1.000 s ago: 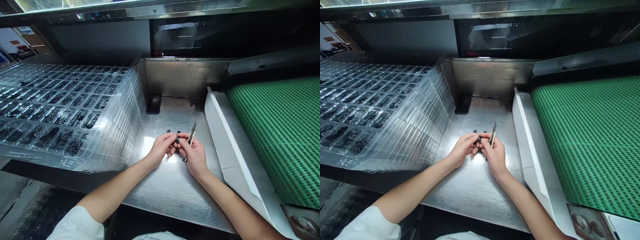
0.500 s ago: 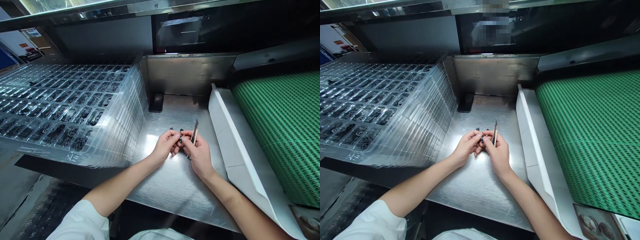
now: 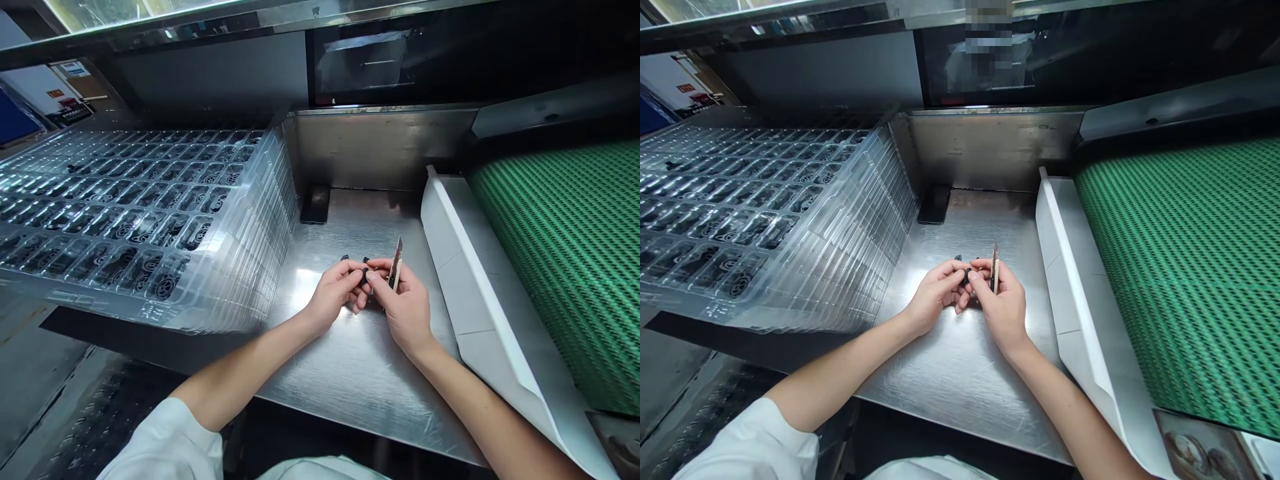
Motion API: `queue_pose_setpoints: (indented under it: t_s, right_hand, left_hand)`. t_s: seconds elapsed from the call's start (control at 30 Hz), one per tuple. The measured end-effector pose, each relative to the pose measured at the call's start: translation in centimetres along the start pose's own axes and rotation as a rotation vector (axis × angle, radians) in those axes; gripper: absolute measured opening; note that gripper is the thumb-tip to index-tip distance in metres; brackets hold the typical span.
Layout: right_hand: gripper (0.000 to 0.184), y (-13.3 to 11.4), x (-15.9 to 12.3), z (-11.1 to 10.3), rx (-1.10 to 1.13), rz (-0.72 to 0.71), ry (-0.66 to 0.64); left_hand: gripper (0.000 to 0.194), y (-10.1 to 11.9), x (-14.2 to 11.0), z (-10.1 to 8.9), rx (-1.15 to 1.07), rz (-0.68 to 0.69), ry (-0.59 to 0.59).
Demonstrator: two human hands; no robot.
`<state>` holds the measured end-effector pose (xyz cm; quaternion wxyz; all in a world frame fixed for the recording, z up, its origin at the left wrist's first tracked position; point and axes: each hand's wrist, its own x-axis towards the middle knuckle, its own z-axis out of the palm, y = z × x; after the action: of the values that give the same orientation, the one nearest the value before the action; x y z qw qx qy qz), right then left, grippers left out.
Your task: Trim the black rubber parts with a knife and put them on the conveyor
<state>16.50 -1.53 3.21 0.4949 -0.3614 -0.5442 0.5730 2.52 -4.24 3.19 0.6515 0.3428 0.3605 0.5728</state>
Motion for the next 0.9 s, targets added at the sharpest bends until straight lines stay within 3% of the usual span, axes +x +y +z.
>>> queue_pose_setpoints:
  t_s: [0.53, 0.67, 0.9]
  right_hand:
    - [0.032, 0.6, 0.4, -0.5, -0.057, -0.050, 0.044]
    - [0.032, 0.6, 0.2, -1.0, -0.132, -0.176, 0.022]
    - [0.022, 0.1, -0.2, -1.1, -0.518, -0.462, -0.031]
  left_hand:
    - [0.035, 1.1, -0.4, 0.1, -0.156, -0.078, -0.057]
    - [0.032, 1.4, -0.4, -0.1, -0.158, -0.051, -0.058]
    - [0.035, 2.2, -0.6, 0.0, -0.184, 0.028, -0.038]
